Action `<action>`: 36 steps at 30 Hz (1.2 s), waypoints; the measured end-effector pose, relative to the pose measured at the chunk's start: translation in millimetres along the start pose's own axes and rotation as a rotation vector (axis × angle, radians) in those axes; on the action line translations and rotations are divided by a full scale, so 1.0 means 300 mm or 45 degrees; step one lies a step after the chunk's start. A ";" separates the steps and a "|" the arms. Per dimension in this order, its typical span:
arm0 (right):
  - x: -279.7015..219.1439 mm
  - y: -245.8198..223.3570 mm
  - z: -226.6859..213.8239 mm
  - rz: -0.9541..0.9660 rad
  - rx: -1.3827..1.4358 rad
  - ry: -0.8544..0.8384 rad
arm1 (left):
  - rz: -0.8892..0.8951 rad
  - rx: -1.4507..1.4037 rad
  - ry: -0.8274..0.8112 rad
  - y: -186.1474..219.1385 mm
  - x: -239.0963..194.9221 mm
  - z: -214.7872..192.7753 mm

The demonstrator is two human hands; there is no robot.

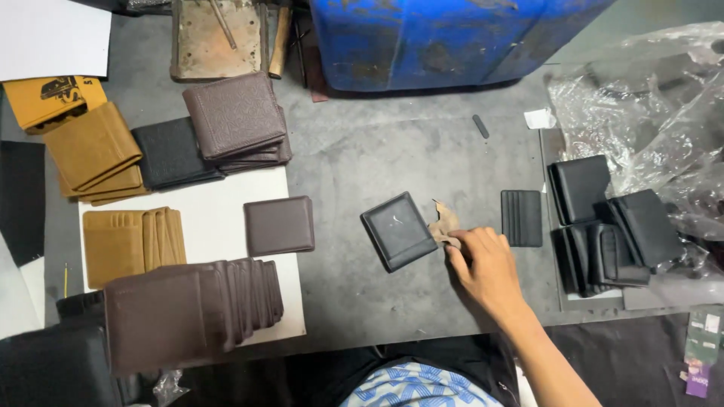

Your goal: Cleaning and inspecting leather wallets using a cloth and stacking them

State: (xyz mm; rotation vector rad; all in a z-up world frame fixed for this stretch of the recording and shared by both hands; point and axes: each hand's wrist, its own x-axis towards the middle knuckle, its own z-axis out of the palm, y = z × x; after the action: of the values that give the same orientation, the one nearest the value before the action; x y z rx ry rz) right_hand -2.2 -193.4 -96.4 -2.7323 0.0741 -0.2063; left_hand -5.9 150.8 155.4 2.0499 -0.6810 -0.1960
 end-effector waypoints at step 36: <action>0.049 -0.229 0.103 -0.817 0.184 -0.055 | 0.190 0.557 0.246 -0.703 0.236 0.674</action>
State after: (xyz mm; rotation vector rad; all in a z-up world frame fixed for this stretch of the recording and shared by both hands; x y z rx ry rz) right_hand 18.8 -119.5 -95.6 -2.5251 -0.8021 -0.3119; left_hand 55.6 50.0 -120.9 2.3776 -0.8037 0.2568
